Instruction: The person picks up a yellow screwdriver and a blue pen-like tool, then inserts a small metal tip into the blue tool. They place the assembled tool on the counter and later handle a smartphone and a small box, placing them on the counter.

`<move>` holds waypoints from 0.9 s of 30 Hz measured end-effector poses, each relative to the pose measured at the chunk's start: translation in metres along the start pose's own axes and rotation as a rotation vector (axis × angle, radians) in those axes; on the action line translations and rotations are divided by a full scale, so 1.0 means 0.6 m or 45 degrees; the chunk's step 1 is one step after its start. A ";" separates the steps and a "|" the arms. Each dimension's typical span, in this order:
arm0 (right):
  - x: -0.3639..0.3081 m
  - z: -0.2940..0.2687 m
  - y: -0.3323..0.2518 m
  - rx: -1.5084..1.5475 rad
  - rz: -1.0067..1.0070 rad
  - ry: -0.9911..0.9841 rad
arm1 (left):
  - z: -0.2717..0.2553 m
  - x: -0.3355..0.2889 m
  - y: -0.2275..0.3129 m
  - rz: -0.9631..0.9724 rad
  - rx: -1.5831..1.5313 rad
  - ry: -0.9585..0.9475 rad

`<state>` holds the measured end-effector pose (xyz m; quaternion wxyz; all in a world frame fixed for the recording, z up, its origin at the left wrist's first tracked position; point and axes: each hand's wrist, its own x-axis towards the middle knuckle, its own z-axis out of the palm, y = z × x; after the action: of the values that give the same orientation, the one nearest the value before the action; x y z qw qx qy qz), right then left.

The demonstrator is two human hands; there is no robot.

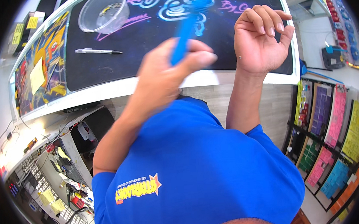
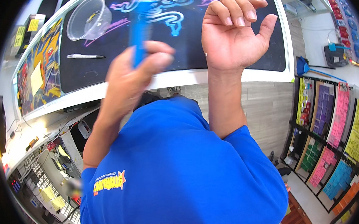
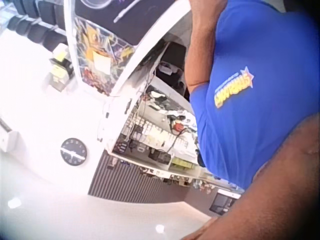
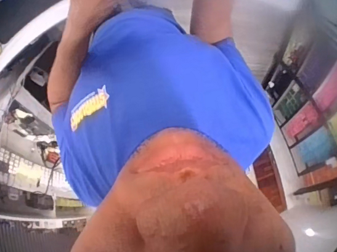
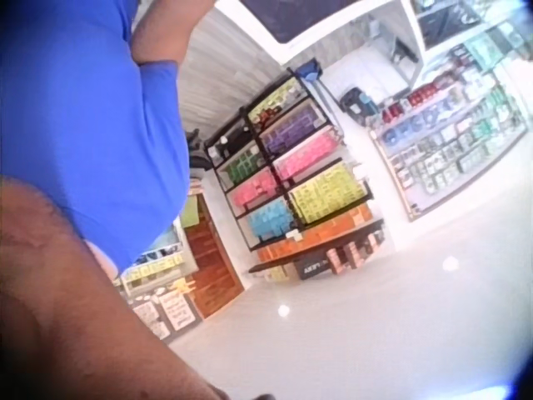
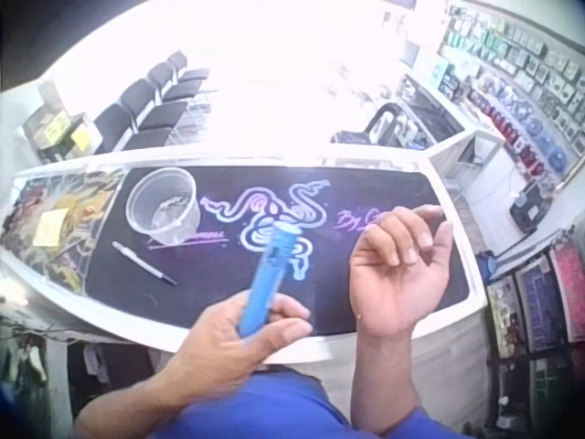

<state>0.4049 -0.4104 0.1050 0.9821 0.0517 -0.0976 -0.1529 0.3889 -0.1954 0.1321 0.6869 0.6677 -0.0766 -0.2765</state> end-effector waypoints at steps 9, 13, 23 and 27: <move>0.004 0.000 0.038 -0.378 -0.055 -0.362 | 0.036 0.036 -0.034 0.047 -0.221 -0.148; -0.006 0.005 0.045 -0.509 -0.030 -0.408 | -0.006 0.025 -0.017 0.216 0.158 -0.029; -0.018 0.007 -0.011 -0.791 -0.029 -0.367 | -0.243 0.052 0.042 0.354 1.039 0.820; -0.028 0.001 0.015 -0.799 0.055 -0.283 | -0.264 -0.006 0.030 0.465 0.450 0.938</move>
<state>0.3917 -0.3969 0.1036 0.9364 -0.2724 -0.1534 -0.1594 0.4661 -0.0557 0.1348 0.5811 0.8044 0.0104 0.1232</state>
